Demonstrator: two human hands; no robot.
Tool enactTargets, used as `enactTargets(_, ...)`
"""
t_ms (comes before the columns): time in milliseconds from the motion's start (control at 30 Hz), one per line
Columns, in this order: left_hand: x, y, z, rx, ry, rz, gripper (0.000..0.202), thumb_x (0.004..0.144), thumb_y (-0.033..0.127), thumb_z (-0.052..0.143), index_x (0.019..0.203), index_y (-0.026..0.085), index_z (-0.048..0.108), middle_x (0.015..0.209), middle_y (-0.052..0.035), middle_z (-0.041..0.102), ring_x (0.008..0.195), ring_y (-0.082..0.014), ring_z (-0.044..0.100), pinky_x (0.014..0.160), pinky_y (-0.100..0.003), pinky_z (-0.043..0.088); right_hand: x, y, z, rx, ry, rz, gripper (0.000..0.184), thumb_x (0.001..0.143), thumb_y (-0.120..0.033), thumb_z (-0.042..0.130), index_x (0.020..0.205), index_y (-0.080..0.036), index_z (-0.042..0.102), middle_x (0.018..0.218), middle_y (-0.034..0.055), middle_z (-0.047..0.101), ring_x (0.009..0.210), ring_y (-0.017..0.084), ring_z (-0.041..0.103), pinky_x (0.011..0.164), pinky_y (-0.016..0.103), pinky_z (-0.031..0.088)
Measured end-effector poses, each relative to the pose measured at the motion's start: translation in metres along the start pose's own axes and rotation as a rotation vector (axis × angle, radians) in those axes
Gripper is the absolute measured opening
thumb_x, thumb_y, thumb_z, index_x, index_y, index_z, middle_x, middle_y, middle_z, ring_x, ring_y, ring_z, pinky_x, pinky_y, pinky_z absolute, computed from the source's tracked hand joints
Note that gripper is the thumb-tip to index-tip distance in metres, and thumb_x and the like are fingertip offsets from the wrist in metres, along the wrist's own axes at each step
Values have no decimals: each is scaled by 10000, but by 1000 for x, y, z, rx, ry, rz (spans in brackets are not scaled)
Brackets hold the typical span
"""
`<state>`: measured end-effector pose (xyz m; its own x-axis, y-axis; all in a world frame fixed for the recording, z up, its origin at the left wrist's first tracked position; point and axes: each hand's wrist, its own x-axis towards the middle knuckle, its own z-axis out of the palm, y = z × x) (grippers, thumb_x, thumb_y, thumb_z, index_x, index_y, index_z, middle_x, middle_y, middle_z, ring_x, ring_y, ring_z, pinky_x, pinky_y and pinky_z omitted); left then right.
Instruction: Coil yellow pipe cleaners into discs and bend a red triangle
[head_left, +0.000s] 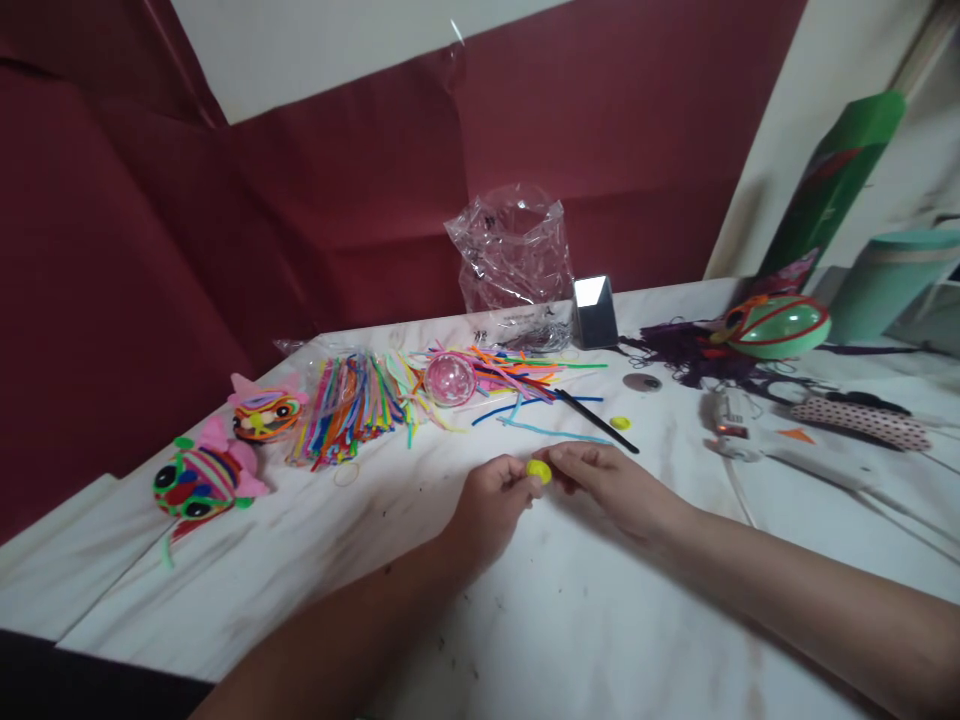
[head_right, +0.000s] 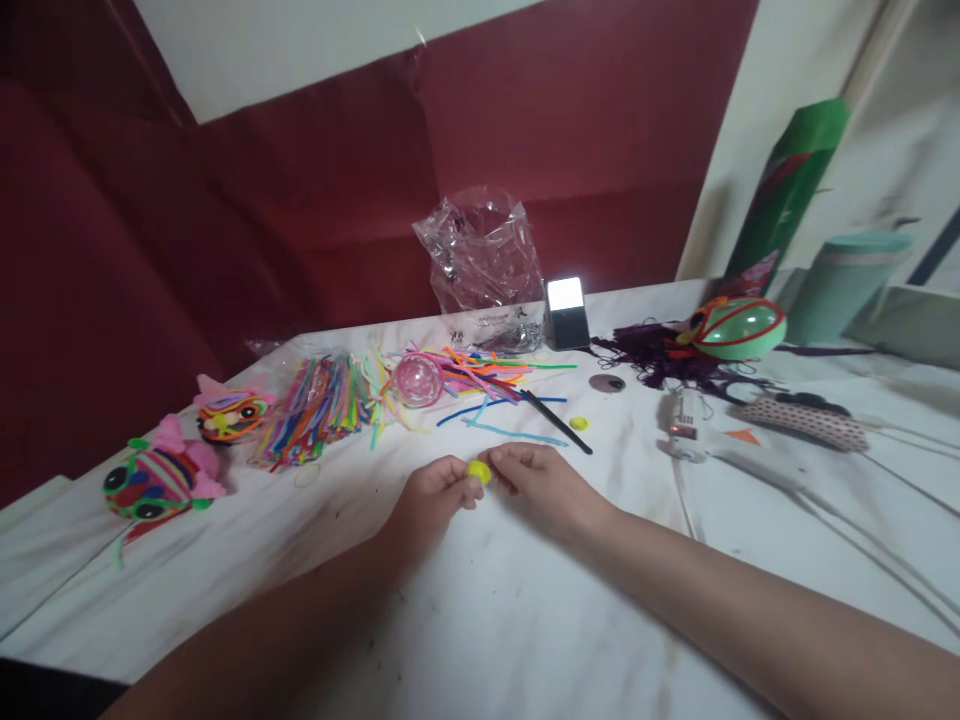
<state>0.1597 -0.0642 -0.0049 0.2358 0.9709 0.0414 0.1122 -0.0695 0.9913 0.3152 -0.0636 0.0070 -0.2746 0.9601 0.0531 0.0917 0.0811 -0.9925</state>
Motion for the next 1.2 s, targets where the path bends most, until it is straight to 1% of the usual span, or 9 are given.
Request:
enactTargets(400,1,-4,-2,-22,-34,29,130,665,237,539,582,150,488,529,38,457,524,-78,389,533,-211,301,-7,12,5,-20,-14,18,259,732,-410,539,684,-156,541,619,-13,539,548,90,429,516,217,330)
enactTargets(467,2,-4,-3,-14,-49,43,136,668,234,541,575,151,486,531,38,460,529,-80,395,543,-212,309,-7,14,8,-83,-13,1,260,758,-404,498,693,-155,535,621,-8,550,533,87,433,502,210,337)
enactTargets(533,3,-6,-3,7,-45,27,133,669,241,542,582,151,496,542,31,479,542,-88,418,557,-216,324,-3,11,4,-287,9,-22,273,794,-384,430,689,-154,535,602,-6,557,513,88,443,482,201,343)
enactTargets(633,6,-8,-3,27,-10,-5,142,685,290,533,666,150,537,603,13,524,578,-105,461,589,-229,357,11,-1,-25,-674,106,-43,252,793,-316,407,685,-156,570,589,-2,575,518,100,482,483,196,353)
enactTargets(733,7,-11,-4,82,-10,7,172,698,319,521,708,150,552,616,8,525,589,-115,466,587,-233,357,27,-14,-78,-847,258,-23,150,728,-237,477,671,-163,594,663,26,607,613,134,523,551,220,356)
enactTargets(867,7,-12,-5,179,-41,17,158,696,299,511,661,149,547,585,17,491,583,-116,441,568,-224,329,38,-9,-135,-1025,352,120,149,627,-164,546,480,-177,558,480,17,554,483,137,492,483,237,308)
enactTargets(967,6,-11,-6,209,-61,16,153,705,291,498,650,153,535,582,26,471,575,-109,420,556,-215,316,42,2,-149,-1073,349,183,157,575,-138,590,426,-180,565,410,7,540,429,130,496,467,231,314)
enactTargets(1033,5,-9,-6,237,-75,18,159,714,297,493,655,155,533,580,31,457,571,-107,407,550,-212,311,42,2,-153,-1096,401,166,142,602,-159,587,461,-178,594,466,27,586,485,150,540,497,237,340)
enactTargets(1200,3,-4,-6,348,-102,48,181,734,309,485,661,153,541,592,20,468,594,-117,420,566,-221,331,31,-29,-166,-1071,592,33,210,761,-236,467,797,-157,658,773,76,677,698,183,607,599,248,409)
